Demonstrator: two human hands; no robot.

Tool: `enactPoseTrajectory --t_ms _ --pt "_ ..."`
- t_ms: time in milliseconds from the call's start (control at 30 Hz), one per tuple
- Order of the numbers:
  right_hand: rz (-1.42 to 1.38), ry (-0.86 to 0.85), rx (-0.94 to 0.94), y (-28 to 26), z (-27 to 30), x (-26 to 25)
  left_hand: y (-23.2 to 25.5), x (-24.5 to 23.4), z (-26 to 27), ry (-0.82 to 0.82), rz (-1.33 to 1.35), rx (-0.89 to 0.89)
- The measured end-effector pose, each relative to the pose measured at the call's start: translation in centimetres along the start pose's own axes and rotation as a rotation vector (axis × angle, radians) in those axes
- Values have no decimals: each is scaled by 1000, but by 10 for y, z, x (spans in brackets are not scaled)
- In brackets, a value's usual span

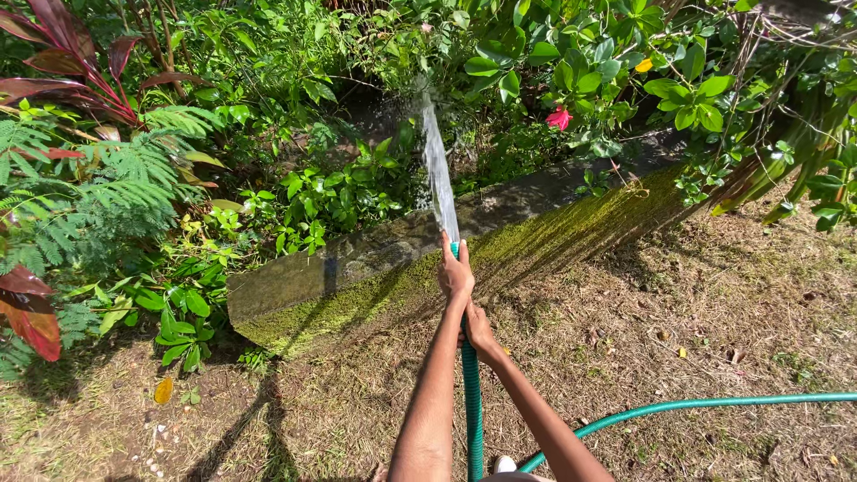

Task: The person waters plants using a garden hose, directing the water stream onto red and green foliage and along a concrete planter edge.

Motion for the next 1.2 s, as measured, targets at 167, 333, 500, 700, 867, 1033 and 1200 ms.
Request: enactPoseTrajectory --t_ms 167,333,500,700,867,1033,1200 --pt "53 36 -93 -7 -3 -10 8 9 5 -4 -3 42" --pt "69 93 -125 -11 -5 -39 23 34 19 22 120 102" --pt "119 153 -107 -16 -8 -73 36 65 38 -70 80 83" --pt "126 224 -120 -29 -7 -108 66 87 59 -96 57 131" --pt "81 266 -116 -34 -5 -126 77 112 75 -141 42 167" --pt "38 384 -23 -29 0 -148 82 129 93 -186 3 149" --pt "16 342 -125 -30 1 -155 85 140 101 -194 22 167"
Point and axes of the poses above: each hand's wrist, its own z-axis away from the middle knuckle, its own x-axis out of the palm, y = z × x, the point moved 6 cm from there along -z, towards the middle knuckle, and after that the axes turned 10 degrees about y, right-handed, at the moved point
